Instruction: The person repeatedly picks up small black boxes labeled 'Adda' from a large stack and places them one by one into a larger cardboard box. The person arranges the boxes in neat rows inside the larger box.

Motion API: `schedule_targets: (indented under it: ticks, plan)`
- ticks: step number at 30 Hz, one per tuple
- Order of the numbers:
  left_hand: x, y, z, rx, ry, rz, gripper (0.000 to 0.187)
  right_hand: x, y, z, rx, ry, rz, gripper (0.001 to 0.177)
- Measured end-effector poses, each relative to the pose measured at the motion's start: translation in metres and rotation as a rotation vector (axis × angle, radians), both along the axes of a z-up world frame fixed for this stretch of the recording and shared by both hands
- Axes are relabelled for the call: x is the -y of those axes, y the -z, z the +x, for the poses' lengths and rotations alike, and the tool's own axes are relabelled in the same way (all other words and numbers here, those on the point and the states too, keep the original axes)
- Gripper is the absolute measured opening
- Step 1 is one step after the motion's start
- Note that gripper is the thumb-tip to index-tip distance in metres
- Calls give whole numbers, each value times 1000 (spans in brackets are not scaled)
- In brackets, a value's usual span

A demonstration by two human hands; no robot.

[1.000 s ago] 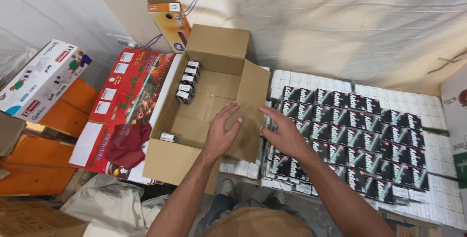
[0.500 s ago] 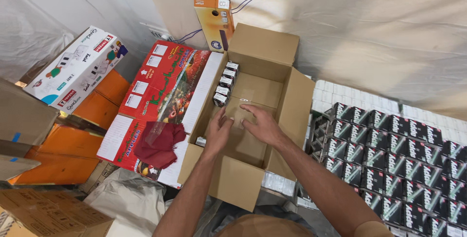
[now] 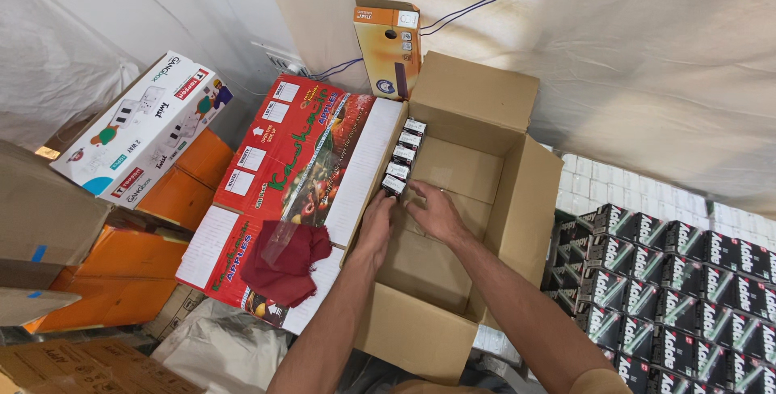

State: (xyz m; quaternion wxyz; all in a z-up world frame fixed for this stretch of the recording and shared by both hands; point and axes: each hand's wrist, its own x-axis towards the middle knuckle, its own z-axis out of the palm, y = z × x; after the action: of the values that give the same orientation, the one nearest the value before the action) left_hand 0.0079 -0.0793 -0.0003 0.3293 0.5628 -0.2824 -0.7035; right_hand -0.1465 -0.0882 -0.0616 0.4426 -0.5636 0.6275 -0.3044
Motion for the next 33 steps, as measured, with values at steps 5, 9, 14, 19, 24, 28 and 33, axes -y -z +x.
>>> schedule_targets:
  ticks: [5, 9, 14, 19, 24, 28, 33]
  plan:
    - [13, 11, 0, -65, -12, 64, 80, 10, 7, 8, -13, 21, 7, 55]
    - [9, -57, -4, -84, -3, 71, 77, 14, 9, 10, -6, 56, 18, 54]
    - [12, -19, -3, -88, -35, 86, 76, 17, 15, 10, 7, 69, 5, 53]
    - [8, -20, -7, -86, -34, 68, 79, 11, 0, 10, -29, 103, 53, 53]
    - [-4, -25, -17, -58, -126, 9, 72, 3, -2, -4, -34, 200, 93, 45]
    - [-6, 34, -26, -108, -168, 32, 45, -7, -14, -21, -25, 207, 87, 41]
    - [-19, 27, -45, -249, -162, -30, 42, -34, -52, -53, 244, 200, 50, 45]
